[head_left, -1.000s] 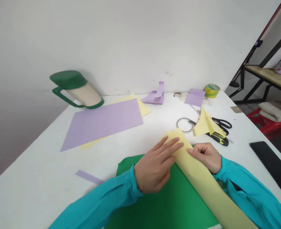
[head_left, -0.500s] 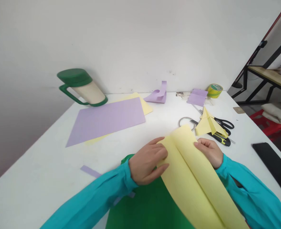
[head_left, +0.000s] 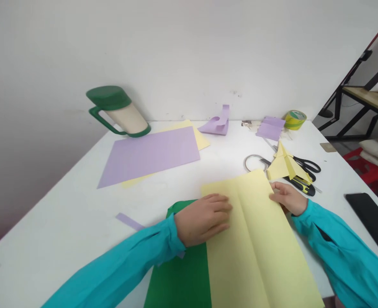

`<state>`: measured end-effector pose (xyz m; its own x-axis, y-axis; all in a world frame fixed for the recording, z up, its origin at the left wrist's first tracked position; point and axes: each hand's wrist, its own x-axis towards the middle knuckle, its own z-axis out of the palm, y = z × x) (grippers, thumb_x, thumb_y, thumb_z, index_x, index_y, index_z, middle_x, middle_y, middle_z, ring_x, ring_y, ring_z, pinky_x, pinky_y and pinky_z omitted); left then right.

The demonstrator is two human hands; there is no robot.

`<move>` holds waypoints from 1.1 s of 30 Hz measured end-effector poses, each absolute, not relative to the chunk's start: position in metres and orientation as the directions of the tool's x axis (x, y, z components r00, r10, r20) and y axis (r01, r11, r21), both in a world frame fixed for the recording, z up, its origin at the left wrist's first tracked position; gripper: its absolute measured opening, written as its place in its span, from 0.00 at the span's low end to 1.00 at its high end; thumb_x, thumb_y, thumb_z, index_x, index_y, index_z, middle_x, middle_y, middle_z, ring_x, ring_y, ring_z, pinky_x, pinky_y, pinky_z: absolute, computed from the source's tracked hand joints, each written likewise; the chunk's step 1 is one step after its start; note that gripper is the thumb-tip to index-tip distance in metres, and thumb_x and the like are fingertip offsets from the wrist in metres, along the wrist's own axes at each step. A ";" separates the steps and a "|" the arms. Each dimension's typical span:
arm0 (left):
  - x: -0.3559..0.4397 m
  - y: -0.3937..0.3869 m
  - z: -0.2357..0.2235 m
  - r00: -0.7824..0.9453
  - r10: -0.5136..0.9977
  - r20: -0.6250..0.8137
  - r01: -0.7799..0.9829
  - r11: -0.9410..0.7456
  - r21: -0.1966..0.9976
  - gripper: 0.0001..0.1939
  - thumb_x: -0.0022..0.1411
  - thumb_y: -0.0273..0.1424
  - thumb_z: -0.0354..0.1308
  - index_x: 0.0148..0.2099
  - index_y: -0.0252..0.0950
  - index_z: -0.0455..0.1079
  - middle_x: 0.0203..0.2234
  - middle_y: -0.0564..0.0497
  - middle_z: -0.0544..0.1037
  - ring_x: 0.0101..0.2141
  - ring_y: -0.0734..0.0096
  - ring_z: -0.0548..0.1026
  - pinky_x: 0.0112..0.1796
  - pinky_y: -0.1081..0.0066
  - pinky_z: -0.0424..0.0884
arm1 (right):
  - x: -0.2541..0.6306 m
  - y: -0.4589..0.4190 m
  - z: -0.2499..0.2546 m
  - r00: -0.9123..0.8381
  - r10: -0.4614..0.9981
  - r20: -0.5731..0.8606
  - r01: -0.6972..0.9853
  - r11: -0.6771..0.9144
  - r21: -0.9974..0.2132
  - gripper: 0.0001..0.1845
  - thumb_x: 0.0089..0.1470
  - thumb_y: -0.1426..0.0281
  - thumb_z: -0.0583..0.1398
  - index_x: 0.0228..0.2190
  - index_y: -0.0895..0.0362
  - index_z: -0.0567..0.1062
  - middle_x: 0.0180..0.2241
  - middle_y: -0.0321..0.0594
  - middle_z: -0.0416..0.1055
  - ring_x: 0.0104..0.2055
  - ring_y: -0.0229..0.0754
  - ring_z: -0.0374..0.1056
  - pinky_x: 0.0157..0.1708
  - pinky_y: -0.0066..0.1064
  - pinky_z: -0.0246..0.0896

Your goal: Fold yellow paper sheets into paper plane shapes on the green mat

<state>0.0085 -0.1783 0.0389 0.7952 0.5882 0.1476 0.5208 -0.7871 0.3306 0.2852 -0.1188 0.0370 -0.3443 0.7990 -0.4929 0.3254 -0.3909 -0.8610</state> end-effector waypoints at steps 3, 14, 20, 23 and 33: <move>0.014 -0.178 0.043 0.749 0.637 0.184 0.581 -0.764 0.278 0.15 0.68 0.29 0.44 0.43 0.33 0.72 0.44 0.43 0.77 0.49 0.62 0.72 0.51 0.62 0.69 | 0.294 -0.117 0.033 -0.401 0.754 -0.520 0.500 -0.296 -0.814 0.18 0.36 0.59 0.61 0.31 0.53 0.64 0.15 0.29 0.67 0.15 0.37 0.61 0.14 0.27 0.52; 0.061 -0.168 0.004 0.612 0.733 0.297 0.742 -0.662 0.104 0.20 0.64 0.34 0.54 0.51 0.23 0.68 0.52 0.32 0.71 0.54 0.49 0.68 0.52 0.55 0.68 | 0.281 -0.121 0.026 -0.324 0.942 0.088 0.935 0.333 -0.122 0.20 0.59 0.55 0.51 0.39 0.57 0.72 0.25 0.41 0.73 0.26 0.45 0.68 0.23 0.32 0.51; 0.055 -0.168 0.004 0.579 0.743 0.335 0.770 -0.634 0.077 0.23 0.63 0.39 0.54 0.53 0.24 0.67 0.53 0.29 0.69 0.54 0.42 0.67 0.51 0.51 0.67 | 0.274 -0.113 0.012 -0.767 0.475 0.431 0.587 0.791 0.174 0.17 0.62 0.76 0.49 0.48 0.61 0.73 0.49 0.50 0.72 0.51 0.49 0.66 0.47 0.37 0.62; 0.052 -0.167 0.002 0.530 0.768 0.360 0.801 -0.592 0.084 0.27 0.64 0.41 0.52 0.52 0.20 0.67 0.53 0.26 0.68 0.54 0.39 0.66 0.52 0.51 0.67 | 0.273 -0.114 0.009 -0.872 0.293 0.392 0.394 0.896 0.206 0.18 0.61 0.78 0.50 0.49 0.64 0.71 0.53 0.51 0.69 0.60 0.51 0.58 0.53 0.43 0.61; 0.049 -0.166 0.000 0.504 0.765 0.401 0.820 -0.570 0.056 0.24 0.66 0.38 0.47 0.50 0.20 0.69 0.51 0.30 0.71 0.53 0.46 0.69 0.51 0.55 0.68 | 0.275 -0.117 0.003 -0.912 0.232 0.338 0.275 0.958 0.084 0.19 0.63 0.78 0.46 0.50 0.65 0.70 0.53 0.52 0.68 0.64 0.49 0.52 0.58 0.45 0.60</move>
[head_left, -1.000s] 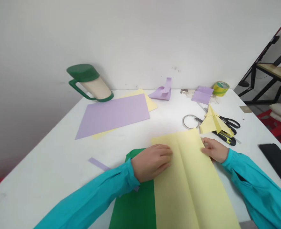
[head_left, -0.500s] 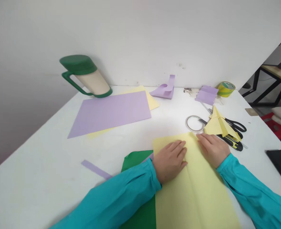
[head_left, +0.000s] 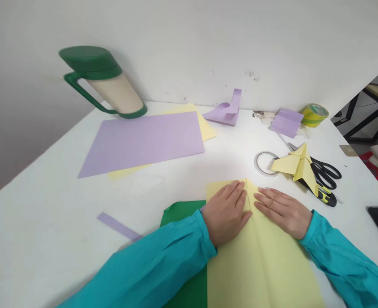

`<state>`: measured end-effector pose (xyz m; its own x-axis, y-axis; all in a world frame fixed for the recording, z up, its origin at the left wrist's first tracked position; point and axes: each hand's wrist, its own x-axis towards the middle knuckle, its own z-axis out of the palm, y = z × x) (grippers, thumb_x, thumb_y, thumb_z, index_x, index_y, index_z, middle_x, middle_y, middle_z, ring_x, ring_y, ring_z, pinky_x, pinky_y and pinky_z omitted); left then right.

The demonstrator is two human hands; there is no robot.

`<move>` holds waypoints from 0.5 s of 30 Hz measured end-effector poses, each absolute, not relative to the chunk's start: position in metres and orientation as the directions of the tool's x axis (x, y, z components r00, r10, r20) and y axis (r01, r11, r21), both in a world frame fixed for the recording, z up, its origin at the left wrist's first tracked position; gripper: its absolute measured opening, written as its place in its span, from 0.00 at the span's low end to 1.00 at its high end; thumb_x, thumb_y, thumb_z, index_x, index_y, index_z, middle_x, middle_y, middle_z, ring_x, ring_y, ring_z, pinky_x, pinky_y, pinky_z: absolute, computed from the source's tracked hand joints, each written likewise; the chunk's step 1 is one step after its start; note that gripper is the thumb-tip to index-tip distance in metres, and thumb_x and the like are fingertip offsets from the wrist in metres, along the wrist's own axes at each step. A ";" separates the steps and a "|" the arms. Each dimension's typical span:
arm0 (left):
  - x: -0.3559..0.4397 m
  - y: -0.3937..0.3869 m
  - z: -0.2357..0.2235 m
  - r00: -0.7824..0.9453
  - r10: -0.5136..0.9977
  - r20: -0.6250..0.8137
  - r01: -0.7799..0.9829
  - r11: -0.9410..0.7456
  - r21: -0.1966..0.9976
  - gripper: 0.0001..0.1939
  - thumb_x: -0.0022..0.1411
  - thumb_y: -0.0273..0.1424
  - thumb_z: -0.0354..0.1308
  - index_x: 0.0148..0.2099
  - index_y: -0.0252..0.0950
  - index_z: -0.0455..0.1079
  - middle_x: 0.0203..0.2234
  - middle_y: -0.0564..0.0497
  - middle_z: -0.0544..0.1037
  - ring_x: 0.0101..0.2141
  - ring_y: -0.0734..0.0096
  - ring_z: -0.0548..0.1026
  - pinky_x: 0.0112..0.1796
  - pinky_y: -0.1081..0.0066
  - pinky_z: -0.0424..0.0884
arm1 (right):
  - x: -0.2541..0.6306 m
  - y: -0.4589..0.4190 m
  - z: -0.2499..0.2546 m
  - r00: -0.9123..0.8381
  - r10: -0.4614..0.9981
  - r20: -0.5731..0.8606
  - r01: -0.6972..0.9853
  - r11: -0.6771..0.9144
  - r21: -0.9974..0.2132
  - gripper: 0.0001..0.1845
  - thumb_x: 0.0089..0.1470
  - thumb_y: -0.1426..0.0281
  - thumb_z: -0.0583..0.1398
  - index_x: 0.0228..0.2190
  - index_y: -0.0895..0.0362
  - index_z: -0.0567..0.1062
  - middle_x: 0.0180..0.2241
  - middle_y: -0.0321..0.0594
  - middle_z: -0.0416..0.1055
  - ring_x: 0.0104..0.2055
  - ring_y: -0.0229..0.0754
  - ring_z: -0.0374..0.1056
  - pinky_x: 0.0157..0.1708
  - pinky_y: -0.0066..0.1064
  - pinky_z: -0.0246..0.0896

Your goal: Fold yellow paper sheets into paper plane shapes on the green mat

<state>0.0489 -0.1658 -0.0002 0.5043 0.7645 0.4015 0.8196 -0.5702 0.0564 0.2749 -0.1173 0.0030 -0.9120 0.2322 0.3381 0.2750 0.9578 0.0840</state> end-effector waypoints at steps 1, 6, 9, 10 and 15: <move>0.049 -0.166 0.000 0.506 0.765 0.399 0.820 -0.570 0.052 0.24 0.66 0.38 0.47 0.51 0.20 0.68 0.52 0.30 0.71 0.53 0.46 0.69 0.51 0.55 0.68 | 0.275 -0.117 0.003 -0.912 0.231 0.340 0.271 0.960 0.075 0.19 0.63 0.79 0.46 0.50 0.65 0.71 0.53 0.51 0.69 0.64 0.49 0.52 0.58 0.46 0.60; 0.048 -0.165 0.001 0.536 0.756 0.375 0.807 -0.589 0.034 0.27 0.67 0.38 0.46 0.56 0.18 0.64 0.56 0.31 0.67 0.54 0.46 0.67 0.52 0.56 0.67 | 0.275 -0.117 0.003 -0.911 0.223 0.348 0.252 0.967 0.040 0.19 0.63 0.79 0.47 0.49 0.65 0.71 0.52 0.51 0.70 0.63 0.49 0.53 0.59 0.46 0.58; 0.048 -0.165 0.001 0.547 0.769 0.331 0.805 -0.592 0.046 0.28 0.67 0.40 0.46 0.57 0.19 0.63 0.57 0.34 0.66 0.55 0.46 0.66 0.52 0.56 0.66 | 0.276 -0.117 0.003 -0.911 0.222 0.348 0.249 0.968 0.033 0.18 0.63 0.79 0.47 0.49 0.65 0.71 0.52 0.51 0.70 0.63 0.48 0.53 0.59 0.46 0.58; 0.047 -0.165 0.001 0.545 0.775 0.320 0.807 -0.588 0.050 0.28 0.67 0.40 0.46 0.57 0.20 0.63 0.57 0.34 0.66 0.56 0.46 0.65 0.52 0.56 0.66 | 0.276 -0.117 0.003 -0.910 0.223 0.350 0.249 0.968 0.031 0.18 0.63 0.79 0.47 0.49 0.65 0.71 0.52 0.51 0.70 0.63 0.48 0.53 0.59 0.46 0.58; 0.047 -0.165 0.000 0.541 0.782 0.309 0.813 -0.581 0.049 0.28 0.68 0.40 0.45 0.57 0.20 0.63 0.57 0.34 0.66 0.56 0.47 0.65 0.52 0.56 0.65 | 0.276 -0.116 0.003 -0.908 0.218 0.357 0.239 0.971 0.014 0.19 0.63 0.79 0.46 0.50 0.66 0.70 0.52 0.50 0.70 0.63 0.48 0.53 0.60 0.46 0.58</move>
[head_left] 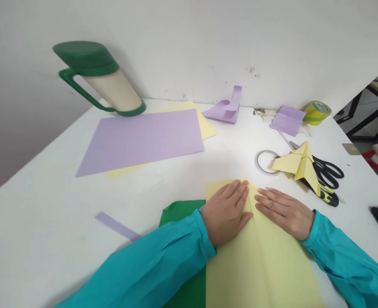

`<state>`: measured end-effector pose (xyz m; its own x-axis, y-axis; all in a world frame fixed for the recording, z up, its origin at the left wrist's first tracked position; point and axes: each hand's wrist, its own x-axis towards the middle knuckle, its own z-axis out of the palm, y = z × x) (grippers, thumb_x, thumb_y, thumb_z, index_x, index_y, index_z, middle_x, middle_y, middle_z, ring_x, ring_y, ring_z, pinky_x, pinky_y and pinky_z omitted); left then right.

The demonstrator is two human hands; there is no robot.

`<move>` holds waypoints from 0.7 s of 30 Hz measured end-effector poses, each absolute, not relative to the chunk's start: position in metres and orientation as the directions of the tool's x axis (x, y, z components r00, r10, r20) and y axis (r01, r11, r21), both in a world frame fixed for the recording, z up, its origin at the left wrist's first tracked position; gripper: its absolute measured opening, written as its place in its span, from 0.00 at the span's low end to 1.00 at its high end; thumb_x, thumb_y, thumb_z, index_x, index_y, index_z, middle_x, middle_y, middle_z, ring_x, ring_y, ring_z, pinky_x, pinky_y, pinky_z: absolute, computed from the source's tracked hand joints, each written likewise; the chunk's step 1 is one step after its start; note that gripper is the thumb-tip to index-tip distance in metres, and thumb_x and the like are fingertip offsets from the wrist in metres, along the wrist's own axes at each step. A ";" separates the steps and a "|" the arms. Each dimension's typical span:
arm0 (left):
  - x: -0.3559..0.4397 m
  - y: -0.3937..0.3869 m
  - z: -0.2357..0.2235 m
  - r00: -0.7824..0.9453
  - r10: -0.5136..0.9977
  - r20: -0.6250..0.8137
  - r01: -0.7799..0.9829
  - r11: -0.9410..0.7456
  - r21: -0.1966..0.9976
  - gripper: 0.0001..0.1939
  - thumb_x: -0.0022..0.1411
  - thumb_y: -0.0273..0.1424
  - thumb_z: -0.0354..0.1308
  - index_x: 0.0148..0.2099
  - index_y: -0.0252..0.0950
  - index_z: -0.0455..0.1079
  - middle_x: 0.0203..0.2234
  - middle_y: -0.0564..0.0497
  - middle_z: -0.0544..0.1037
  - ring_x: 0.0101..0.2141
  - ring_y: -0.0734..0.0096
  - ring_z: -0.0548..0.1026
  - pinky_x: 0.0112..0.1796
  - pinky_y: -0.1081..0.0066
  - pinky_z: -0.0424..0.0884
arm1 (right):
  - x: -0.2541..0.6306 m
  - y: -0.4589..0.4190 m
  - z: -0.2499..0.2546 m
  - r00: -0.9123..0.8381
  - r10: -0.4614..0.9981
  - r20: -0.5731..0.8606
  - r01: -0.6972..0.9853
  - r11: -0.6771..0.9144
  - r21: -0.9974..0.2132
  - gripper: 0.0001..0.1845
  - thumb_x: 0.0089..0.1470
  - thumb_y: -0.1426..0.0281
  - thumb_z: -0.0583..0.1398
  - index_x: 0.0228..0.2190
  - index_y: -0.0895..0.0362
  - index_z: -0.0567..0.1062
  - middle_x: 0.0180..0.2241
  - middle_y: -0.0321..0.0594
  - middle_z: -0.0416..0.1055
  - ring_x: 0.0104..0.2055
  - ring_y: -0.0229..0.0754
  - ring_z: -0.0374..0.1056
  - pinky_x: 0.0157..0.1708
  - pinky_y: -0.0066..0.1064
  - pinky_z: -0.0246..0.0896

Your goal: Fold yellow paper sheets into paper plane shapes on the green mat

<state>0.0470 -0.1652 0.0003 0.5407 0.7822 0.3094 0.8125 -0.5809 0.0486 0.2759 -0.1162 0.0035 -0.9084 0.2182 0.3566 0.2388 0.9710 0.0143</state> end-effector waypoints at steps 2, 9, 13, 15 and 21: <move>0.047 -0.165 0.001 0.541 0.779 0.316 0.809 -0.585 0.058 0.28 0.67 0.40 0.46 0.57 0.20 0.64 0.56 0.33 0.67 0.56 0.47 0.65 0.52 0.56 0.65 | 0.276 -0.116 0.004 -0.910 0.218 0.353 0.237 0.971 0.012 0.19 0.63 0.79 0.46 0.50 0.66 0.70 0.52 0.50 0.70 0.63 0.48 0.53 0.60 0.46 0.58; 0.046 -0.165 0.001 0.540 0.773 0.334 0.795 -0.598 0.101 0.25 0.67 0.40 0.48 0.56 0.23 0.66 0.56 0.34 0.67 0.55 0.47 0.66 0.51 0.55 0.66 | 0.276 -0.116 0.004 -0.915 0.210 0.345 0.227 0.974 0.010 0.19 0.63 0.79 0.46 0.50 0.66 0.70 0.52 0.50 0.70 0.64 0.48 0.52 0.60 0.46 0.57; 0.046 -0.165 0.000 0.541 0.772 0.333 0.799 -0.595 0.083 0.25 0.68 0.40 0.46 0.56 0.23 0.66 0.56 0.35 0.67 0.55 0.47 0.65 0.52 0.55 0.66 | 0.276 -0.116 0.005 -0.918 0.203 0.340 0.218 0.976 0.006 0.19 0.63 0.79 0.46 0.50 0.66 0.70 0.53 0.51 0.69 0.64 0.48 0.52 0.60 0.46 0.57; 0.047 -0.165 0.000 0.540 0.773 0.333 0.801 -0.594 0.077 0.25 0.68 0.40 0.46 0.56 0.23 0.66 0.56 0.35 0.67 0.55 0.47 0.65 0.51 0.55 0.66 | 0.276 -0.116 0.005 -0.919 0.204 0.338 0.217 0.976 0.001 0.19 0.63 0.79 0.46 0.50 0.67 0.70 0.53 0.51 0.69 0.64 0.49 0.52 0.60 0.47 0.57; 0.047 -0.165 -0.001 0.537 0.766 0.353 0.797 -0.598 0.086 0.25 0.67 0.39 0.47 0.55 0.22 0.66 0.55 0.33 0.68 0.55 0.46 0.66 0.51 0.54 0.66 | 0.276 -0.116 0.005 -0.918 0.203 0.340 0.214 0.977 -0.006 0.19 0.63 0.79 0.46 0.50 0.66 0.70 0.52 0.51 0.70 0.64 0.47 0.51 0.60 0.46 0.56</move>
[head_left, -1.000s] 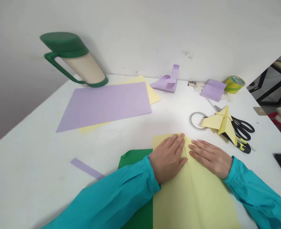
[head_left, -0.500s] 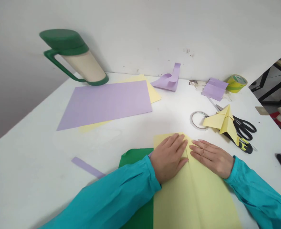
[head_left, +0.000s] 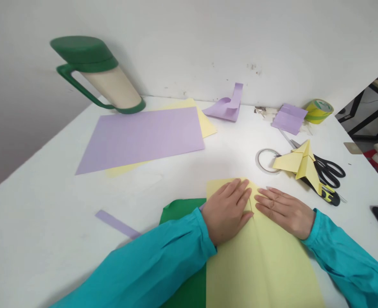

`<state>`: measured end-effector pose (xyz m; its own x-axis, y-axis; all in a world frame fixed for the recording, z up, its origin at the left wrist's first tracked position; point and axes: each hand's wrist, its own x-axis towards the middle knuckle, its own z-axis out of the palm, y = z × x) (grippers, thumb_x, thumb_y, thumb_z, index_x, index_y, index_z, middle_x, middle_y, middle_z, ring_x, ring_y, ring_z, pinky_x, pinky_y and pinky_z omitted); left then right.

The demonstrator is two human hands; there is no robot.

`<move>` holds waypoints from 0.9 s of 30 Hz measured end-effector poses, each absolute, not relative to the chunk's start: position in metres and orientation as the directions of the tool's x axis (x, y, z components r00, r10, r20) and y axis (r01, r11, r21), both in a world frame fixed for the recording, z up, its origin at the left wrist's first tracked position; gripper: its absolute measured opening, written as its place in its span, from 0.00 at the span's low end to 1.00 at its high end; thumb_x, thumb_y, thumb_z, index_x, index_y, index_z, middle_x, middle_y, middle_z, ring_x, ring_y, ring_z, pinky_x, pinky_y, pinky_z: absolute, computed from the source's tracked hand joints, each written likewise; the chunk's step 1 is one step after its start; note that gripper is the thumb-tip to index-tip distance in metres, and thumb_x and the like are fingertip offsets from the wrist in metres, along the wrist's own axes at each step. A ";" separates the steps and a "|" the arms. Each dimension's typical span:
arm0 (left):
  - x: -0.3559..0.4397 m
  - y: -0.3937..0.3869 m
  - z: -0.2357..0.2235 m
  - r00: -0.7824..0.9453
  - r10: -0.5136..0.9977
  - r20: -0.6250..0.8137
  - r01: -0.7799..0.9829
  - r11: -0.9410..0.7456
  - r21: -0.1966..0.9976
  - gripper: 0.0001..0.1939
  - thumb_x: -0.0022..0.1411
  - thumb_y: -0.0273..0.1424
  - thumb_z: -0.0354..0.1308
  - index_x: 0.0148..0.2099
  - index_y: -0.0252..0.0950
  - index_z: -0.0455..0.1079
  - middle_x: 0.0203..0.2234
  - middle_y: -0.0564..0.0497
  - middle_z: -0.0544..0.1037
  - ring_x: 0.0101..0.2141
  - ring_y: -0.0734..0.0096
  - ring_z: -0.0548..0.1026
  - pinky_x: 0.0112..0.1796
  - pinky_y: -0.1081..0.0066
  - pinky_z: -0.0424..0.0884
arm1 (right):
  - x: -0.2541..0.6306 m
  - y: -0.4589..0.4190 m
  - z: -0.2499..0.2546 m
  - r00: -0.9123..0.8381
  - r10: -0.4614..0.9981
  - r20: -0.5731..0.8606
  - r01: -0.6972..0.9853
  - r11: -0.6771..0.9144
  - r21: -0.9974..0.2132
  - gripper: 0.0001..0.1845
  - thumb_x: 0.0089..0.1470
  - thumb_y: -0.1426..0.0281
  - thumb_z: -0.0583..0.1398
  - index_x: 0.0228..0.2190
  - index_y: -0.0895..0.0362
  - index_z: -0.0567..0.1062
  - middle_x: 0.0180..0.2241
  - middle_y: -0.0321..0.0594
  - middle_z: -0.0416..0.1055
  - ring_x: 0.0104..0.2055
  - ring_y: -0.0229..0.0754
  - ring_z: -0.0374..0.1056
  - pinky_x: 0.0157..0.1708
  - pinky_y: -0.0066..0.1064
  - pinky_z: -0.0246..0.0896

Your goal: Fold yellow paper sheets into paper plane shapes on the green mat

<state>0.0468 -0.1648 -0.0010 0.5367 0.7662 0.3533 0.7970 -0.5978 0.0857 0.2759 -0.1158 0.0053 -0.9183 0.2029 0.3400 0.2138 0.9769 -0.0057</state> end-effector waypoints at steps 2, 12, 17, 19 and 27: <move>0.047 -0.165 -0.001 0.539 0.763 0.356 0.793 -0.602 0.089 0.25 0.68 0.39 0.46 0.55 0.22 0.66 0.55 0.32 0.68 0.55 0.46 0.65 0.51 0.54 0.66 | 0.276 -0.116 0.005 -0.916 0.204 0.344 0.216 0.976 -0.005 0.19 0.63 0.79 0.46 0.50 0.66 0.70 0.52 0.51 0.70 0.64 0.47 0.52 0.61 0.46 0.56; 0.047 -0.163 0.006 0.543 0.793 0.277 0.803 -0.586 0.107 0.24 0.66 0.40 0.49 0.54 0.24 0.65 0.57 0.30 0.65 0.55 0.46 0.65 0.51 0.55 0.65 | 0.276 -0.116 0.006 -0.919 0.208 0.334 0.222 0.975 0.003 0.19 0.63 0.78 0.46 0.50 0.65 0.70 0.52 0.51 0.70 0.64 0.46 0.52 0.61 0.45 0.56; 0.047 -0.163 0.007 0.548 0.800 0.243 0.809 -0.581 0.088 0.25 0.65 0.41 0.49 0.54 0.23 0.65 0.56 0.30 0.65 0.55 0.46 0.64 0.52 0.55 0.64 | 0.276 -0.116 0.005 -0.922 0.202 0.330 0.217 0.976 0.009 0.19 0.64 0.79 0.45 0.50 0.66 0.70 0.53 0.50 0.69 0.63 0.47 0.53 0.60 0.46 0.56; 0.045 -0.161 0.006 0.551 0.798 0.246 0.809 -0.583 0.080 0.26 0.66 0.41 0.48 0.56 0.24 0.64 0.56 0.31 0.65 0.55 0.46 0.64 0.52 0.55 0.64 | 0.276 -0.116 0.004 -0.921 0.201 0.334 0.218 0.976 0.013 0.19 0.64 0.78 0.45 0.50 0.65 0.70 0.53 0.50 0.70 0.64 0.47 0.52 0.60 0.46 0.56; 0.027 -0.151 0.006 0.658 0.718 0.225 0.734 -0.679 0.023 0.21 0.68 0.37 0.47 0.58 0.34 0.64 0.58 0.35 0.65 0.54 0.50 0.66 0.49 0.55 0.68 | 0.279 -0.117 0.005 -0.940 0.226 0.257 0.245 0.969 0.044 0.20 0.63 0.77 0.47 0.51 0.60 0.70 0.57 0.48 0.65 0.65 0.48 0.48 0.60 0.47 0.56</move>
<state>0.0270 -0.1514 0.0059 0.6581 0.7184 0.2254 0.7335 -0.6793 0.0233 0.2792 -0.1174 0.0052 -0.9397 0.2260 0.2566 0.2450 0.9685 0.0441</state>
